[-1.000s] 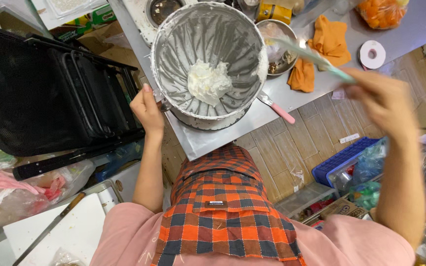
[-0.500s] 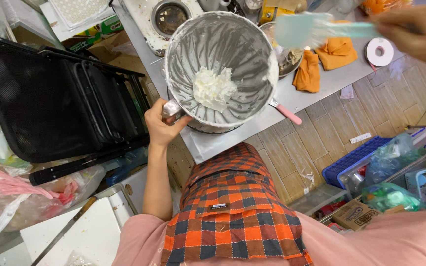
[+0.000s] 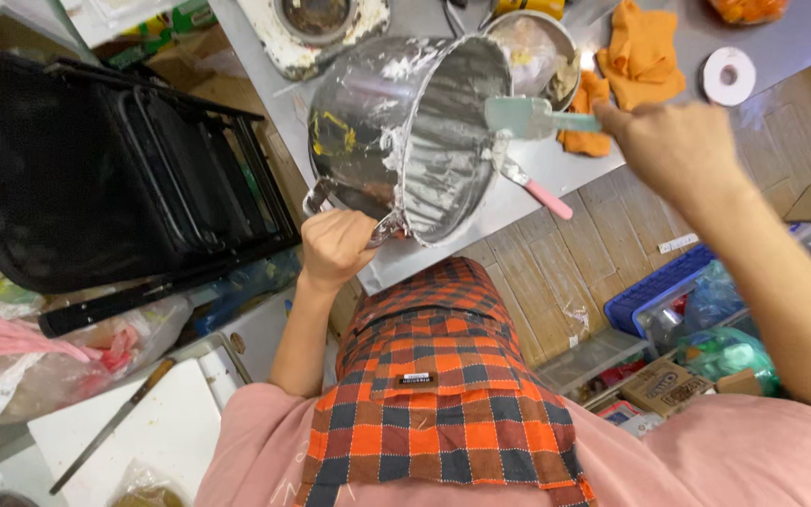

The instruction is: The person cleans a metal spatula with a pink handle using a cloth, then wipes a round metal tray. They proceed to stir a white mixture in a metal bowl with a spatula, scraping the sides to combine the contents.

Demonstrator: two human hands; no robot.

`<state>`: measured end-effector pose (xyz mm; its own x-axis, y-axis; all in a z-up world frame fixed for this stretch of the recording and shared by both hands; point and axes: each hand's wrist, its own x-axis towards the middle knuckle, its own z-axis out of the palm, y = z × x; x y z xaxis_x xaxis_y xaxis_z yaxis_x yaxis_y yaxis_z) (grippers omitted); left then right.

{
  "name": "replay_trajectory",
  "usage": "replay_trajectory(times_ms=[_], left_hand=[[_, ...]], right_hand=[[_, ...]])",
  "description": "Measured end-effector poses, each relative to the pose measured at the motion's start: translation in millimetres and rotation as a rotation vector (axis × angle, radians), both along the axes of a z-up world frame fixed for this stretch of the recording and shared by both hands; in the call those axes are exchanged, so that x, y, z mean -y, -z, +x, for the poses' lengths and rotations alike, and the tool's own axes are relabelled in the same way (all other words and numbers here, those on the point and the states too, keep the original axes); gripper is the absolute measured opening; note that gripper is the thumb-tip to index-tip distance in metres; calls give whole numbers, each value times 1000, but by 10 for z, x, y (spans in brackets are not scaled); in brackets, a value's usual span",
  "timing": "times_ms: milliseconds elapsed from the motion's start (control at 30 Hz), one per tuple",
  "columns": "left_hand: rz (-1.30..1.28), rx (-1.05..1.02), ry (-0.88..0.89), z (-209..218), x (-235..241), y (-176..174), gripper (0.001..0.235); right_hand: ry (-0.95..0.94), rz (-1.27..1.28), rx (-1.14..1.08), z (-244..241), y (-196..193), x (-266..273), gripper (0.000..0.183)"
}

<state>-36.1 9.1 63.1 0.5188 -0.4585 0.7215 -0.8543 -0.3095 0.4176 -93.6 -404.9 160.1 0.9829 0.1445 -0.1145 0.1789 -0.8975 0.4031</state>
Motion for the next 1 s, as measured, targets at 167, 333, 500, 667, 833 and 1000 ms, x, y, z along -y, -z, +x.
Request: replay_trajectory(times_ms=[167, 333, 500, 667, 833, 1000], left_hand=[[29, 14, -4, 7, 11, -9, 27], [95, 60, 35, -61, -5, 80, 23], [-19, 21, 6, -106, -7, 184, 23], [-93, -37, -44, -101, -33, 260, 34], [-98, -22, -53, -91, -45, 300, 38], [-61, -10, -21, -92, 11, 299, 30]], right_hand=[[164, 614, -241, -417, 729, -222, 34], [743, 1275, -899, -694, 948, -782, 40], [929, 2136, -876, -883, 425, -953, 39], [327, 1857, 563, -1074, 157, -865, 25], [75, 840, 805, -959, 1076, -1105, 6], [69, 750, 509, -848, 1187, -825, 34]])
